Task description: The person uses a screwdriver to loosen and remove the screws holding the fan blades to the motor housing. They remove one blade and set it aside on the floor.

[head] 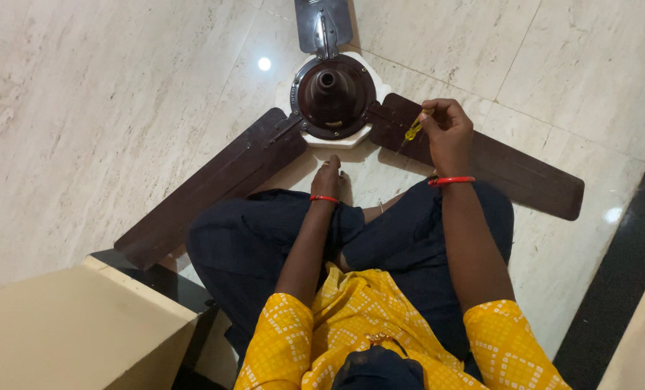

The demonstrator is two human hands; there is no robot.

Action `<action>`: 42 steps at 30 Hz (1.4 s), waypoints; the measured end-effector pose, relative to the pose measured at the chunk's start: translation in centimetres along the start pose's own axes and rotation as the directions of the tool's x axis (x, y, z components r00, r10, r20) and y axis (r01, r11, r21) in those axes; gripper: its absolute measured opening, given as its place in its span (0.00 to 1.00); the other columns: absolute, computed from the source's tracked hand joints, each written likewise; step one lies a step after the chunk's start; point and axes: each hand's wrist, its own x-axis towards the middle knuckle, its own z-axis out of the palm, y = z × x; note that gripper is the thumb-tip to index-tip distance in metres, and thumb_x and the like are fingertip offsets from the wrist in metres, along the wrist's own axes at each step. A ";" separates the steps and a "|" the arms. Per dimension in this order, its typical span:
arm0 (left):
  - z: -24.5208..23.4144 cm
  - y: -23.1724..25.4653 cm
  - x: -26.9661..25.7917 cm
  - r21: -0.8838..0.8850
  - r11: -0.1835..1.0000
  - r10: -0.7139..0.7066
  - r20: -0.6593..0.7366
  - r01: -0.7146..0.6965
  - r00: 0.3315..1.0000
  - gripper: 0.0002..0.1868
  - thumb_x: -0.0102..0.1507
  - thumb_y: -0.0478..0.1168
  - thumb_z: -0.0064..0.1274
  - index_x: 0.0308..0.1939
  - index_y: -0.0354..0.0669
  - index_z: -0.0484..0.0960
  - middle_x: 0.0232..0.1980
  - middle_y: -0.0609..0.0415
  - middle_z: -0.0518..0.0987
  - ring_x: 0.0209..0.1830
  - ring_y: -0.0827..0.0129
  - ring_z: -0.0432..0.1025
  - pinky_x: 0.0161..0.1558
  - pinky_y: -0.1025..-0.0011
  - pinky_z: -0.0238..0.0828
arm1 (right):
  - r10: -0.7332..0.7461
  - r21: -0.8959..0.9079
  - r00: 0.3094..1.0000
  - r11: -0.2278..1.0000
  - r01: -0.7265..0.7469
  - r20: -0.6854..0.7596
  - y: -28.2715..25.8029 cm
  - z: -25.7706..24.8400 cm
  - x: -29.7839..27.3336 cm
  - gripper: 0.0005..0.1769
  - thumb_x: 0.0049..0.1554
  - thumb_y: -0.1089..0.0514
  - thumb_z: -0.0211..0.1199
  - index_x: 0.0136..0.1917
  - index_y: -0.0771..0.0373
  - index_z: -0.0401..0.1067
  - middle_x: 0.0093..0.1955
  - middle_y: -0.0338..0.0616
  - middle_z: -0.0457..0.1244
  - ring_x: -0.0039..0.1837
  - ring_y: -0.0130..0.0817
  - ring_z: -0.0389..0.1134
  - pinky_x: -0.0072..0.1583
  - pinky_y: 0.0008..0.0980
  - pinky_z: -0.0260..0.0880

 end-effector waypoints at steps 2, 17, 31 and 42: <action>-0.5 0.5 -0.1 -0.046 0.999 -0.012 0.039 0.014 0.999 0.19 0.57 0.35 0.58 0.47 0.41 0.65 0.44 0.36 0.79 0.44 0.41 0.76 0.42 0.49 0.71 | 0.013 0.004 1.000 1.000 -0.013 -0.007 0.1 0.1 0.0 0.08 0.61 0.71 0.65 0.53 0.64 0.74 0.50 0.36 0.68 0.52 0.21 0.69 0.56 0.22 0.71; -0.5 0.5 0.0 -0.050 0.997 -0.052 -0.011 0.052 0.999 0.19 0.64 0.32 0.49 0.58 0.48 0.68 0.39 0.34 0.81 0.42 0.38 0.77 0.41 0.46 0.70 | 0.024 0.010 1.000 1.000 -0.024 -0.005 0.6 0.0 0.1 0.08 0.60 0.71 0.66 0.53 0.64 0.75 0.48 0.35 0.68 0.51 0.21 0.69 0.56 0.22 0.70; -1.2 1.2 0.0 -0.137 0.989 -0.042 0.038 0.047 0.998 0.23 0.63 0.26 0.48 0.61 0.49 0.72 0.40 0.40 0.83 0.41 0.46 0.79 0.41 0.52 0.73 | 0.029 -0.030 1.000 0.999 -0.029 -0.007 0.4 0.0 0.0 0.08 0.60 0.70 0.66 0.52 0.63 0.75 0.49 0.36 0.69 0.52 0.22 0.70 0.56 0.23 0.72; -0.2 0.0 0.4 -0.082 0.996 -0.036 -0.002 0.036 0.999 0.24 0.62 0.28 0.49 0.61 0.49 0.71 0.38 0.37 0.82 0.40 0.42 0.78 0.40 0.49 0.72 | 0.014 -0.019 1.000 1.000 -0.013 0.014 0.6 0.0 0.0 0.08 0.60 0.71 0.66 0.53 0.63 0.75 0.49 0.35 0.68 0.53 0.21 0.70 0.56 0.22 0.71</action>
